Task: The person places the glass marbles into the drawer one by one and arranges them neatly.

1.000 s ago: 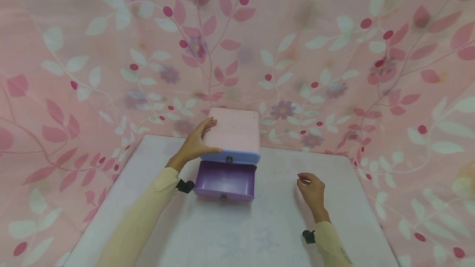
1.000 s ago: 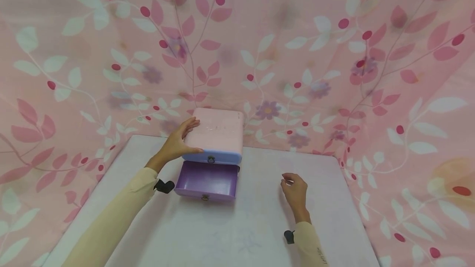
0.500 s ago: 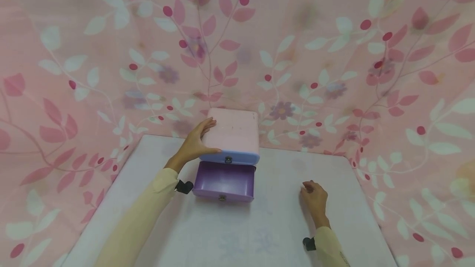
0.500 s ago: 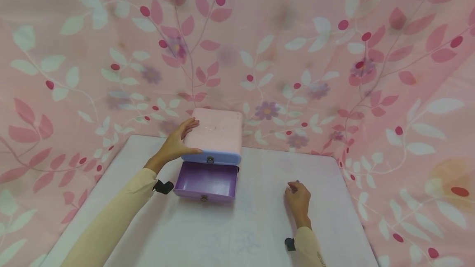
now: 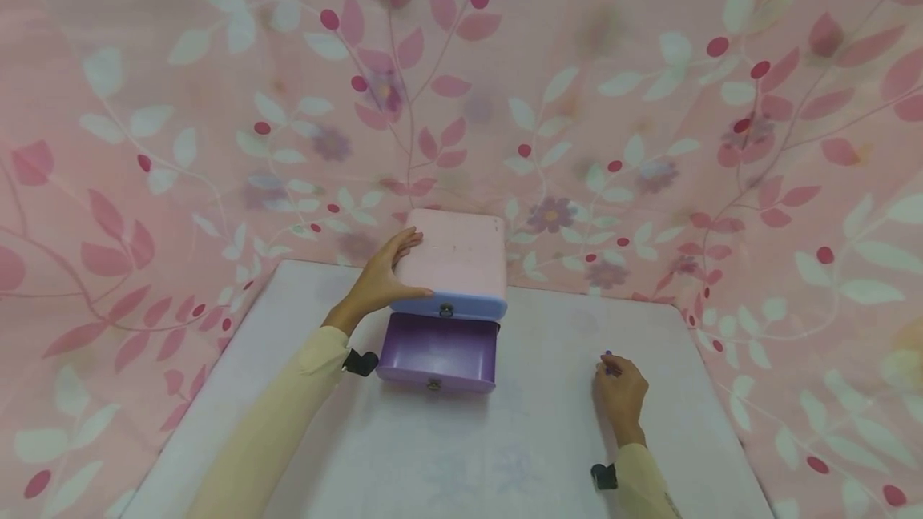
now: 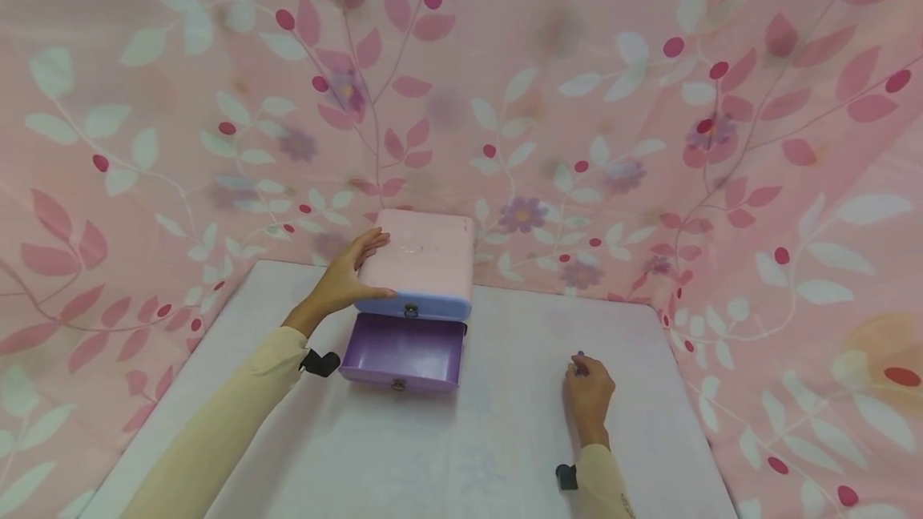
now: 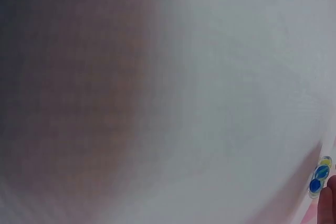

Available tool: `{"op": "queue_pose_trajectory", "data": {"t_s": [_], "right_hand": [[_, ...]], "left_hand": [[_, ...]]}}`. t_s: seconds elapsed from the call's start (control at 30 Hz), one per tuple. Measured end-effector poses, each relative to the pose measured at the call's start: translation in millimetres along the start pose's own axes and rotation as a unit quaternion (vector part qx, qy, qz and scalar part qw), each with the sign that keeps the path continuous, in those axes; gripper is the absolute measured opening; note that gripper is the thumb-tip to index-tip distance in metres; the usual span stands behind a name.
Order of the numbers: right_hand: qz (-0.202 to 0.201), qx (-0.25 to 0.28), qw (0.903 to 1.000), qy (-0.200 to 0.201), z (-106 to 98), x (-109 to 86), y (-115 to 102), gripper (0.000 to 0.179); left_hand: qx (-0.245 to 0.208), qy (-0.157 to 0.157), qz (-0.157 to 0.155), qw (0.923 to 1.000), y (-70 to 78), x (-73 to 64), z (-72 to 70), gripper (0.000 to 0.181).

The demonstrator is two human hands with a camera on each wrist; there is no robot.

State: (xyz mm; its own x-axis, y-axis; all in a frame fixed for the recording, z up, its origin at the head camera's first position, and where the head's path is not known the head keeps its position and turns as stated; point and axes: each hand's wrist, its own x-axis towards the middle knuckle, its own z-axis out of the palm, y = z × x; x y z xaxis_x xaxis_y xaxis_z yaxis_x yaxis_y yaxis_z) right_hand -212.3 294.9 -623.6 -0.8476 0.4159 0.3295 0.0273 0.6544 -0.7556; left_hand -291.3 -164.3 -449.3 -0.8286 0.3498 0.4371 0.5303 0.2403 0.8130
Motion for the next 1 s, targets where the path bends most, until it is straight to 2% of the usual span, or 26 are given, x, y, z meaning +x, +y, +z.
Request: {"op": "queue_pose_trajectory", "data": {"t_s": [0.27,0.6,1.0], "right_hand": [[0.056,-0.003,0.9979,-0.031,-3.0,1.8,-0.2,0.028],[0.047,-0.047,0.9966,-0.048,-12.7,13.4,0.5,0.027],[0.086,-0.066,0.9901,-0.089,-16.5,20.0,9.1,0.031]], "left_hand": [[0.004,-0.001,0.004,1.0000,0.3,1.1,-0.3,0.111],[0.003,-0.004,-0.011,0.9999,1.2,-0.1,-0.2,0.112],[0.005,-0.004,-0.014,0.9999,2.9,0.4,-0.2,0.112]]}}
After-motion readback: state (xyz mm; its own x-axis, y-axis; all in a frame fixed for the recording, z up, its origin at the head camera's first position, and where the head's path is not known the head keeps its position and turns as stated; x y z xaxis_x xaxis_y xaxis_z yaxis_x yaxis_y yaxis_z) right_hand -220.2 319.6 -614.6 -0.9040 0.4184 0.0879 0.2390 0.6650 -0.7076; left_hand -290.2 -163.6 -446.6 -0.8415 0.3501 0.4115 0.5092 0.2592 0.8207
